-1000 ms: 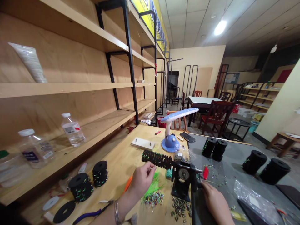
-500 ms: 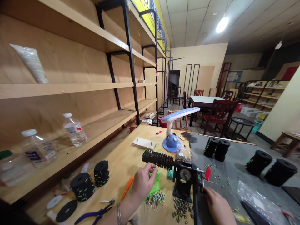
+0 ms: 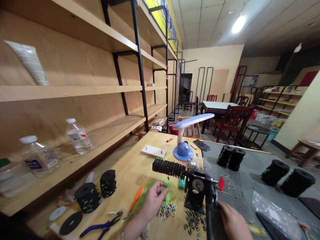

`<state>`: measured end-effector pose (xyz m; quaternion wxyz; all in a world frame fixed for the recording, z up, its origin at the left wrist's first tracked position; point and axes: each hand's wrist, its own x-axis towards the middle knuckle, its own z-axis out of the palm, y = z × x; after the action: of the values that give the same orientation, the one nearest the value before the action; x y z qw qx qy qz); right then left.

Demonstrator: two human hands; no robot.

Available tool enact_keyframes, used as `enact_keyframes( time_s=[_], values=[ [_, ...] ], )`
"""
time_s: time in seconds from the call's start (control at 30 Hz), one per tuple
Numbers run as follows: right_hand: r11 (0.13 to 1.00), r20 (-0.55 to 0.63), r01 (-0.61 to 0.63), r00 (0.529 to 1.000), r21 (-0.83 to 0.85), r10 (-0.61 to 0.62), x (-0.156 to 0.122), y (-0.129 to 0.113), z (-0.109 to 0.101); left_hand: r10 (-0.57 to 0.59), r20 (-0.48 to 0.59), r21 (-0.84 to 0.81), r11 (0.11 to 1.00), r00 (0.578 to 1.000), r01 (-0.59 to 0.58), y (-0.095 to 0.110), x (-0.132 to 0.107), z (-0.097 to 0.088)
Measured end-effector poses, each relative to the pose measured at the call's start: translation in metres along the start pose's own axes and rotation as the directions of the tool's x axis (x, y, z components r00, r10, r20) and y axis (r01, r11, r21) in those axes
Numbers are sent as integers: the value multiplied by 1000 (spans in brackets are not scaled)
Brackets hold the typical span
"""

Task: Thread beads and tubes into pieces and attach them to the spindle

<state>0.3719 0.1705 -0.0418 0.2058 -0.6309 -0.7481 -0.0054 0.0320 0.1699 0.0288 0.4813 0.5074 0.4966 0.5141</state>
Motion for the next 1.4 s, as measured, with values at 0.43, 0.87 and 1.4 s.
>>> enact_keyframes(
  time_s=[0.43, 0.87, 1.4],
  values=[
    [1000, -50, 24, 998, -5, -25, -14, -4, -7, 166, -223, -12, 985, 960, -173, 2, -3, -6],
    [999, -47, 7, 999, 54, -4, -16, -7, -12, -66, 1, -175, 982, 998, 65, -7, -2, -2],
    [995, -59, -8, 998, 97, 14, -22, -14, -24, 94, -202, -10, 995, 975, -98, -2, -15, -19]
  ],
)
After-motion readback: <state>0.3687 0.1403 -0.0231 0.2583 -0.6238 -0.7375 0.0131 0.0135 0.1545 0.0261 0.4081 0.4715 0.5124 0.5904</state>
